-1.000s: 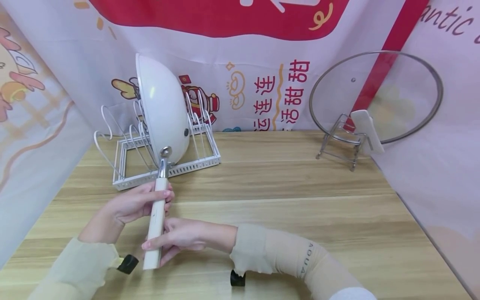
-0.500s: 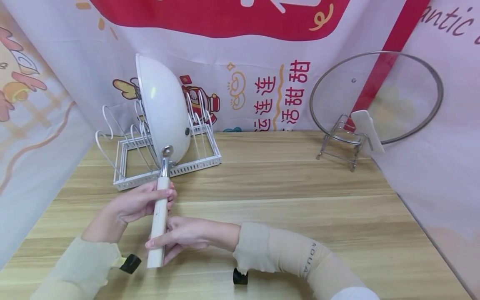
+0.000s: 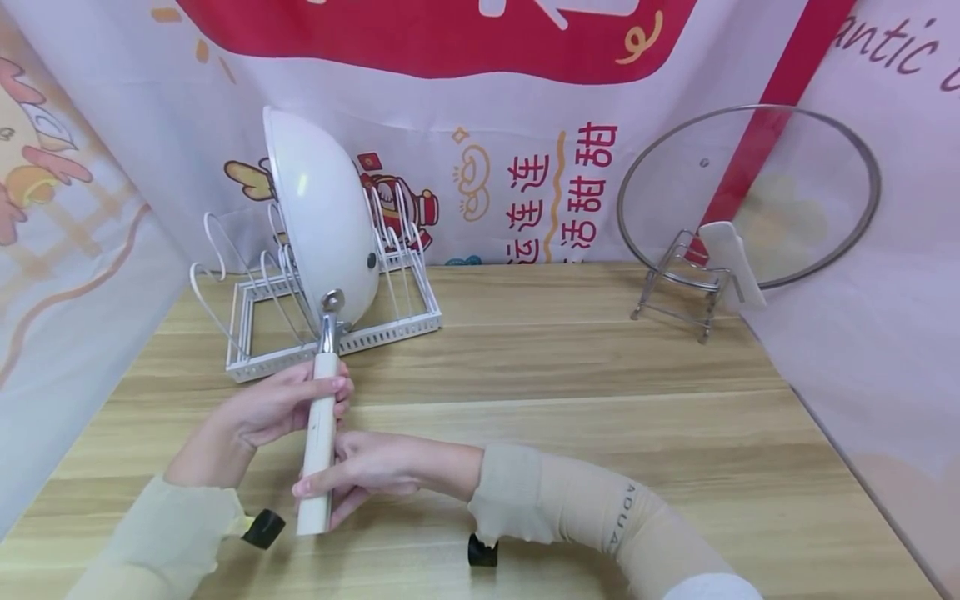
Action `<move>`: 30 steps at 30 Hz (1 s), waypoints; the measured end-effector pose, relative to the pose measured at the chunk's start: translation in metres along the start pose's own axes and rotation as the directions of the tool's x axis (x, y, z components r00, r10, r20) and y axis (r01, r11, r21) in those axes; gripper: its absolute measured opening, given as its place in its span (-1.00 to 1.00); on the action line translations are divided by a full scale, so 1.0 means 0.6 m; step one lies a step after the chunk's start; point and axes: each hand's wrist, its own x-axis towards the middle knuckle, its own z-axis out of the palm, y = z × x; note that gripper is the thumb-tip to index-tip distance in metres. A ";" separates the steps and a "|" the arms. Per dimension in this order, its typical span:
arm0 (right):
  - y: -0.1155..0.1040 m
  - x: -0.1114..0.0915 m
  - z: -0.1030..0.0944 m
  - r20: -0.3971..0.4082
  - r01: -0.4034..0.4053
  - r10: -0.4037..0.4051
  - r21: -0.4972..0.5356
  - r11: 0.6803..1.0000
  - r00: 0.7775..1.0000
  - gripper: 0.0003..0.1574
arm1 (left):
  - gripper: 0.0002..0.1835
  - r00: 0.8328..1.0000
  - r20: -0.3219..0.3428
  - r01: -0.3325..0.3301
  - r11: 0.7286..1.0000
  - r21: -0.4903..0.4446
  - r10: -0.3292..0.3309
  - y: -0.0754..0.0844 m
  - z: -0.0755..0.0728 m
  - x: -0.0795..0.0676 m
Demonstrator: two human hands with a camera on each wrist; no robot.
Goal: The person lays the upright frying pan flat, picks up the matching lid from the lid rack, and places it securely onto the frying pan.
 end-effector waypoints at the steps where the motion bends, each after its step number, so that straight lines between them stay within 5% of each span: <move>1: -0.001 0.000 0.000 0.003 -0.001 0.001 -0.001 1.000 1.000 -0.78 | -0.82 1.000 -0.002 -0.001 1.000 -0.005 0.001 0.000 0.000 0.000; 30: -0.028 -0.022 -0.029 0.043 0.009 -0.005 -0.093 0.996 0.999 -0.77 | -0.83 0.993 -0.023 -0.117 0.992 0.047 0.118 0.007 0.010 0.022</move>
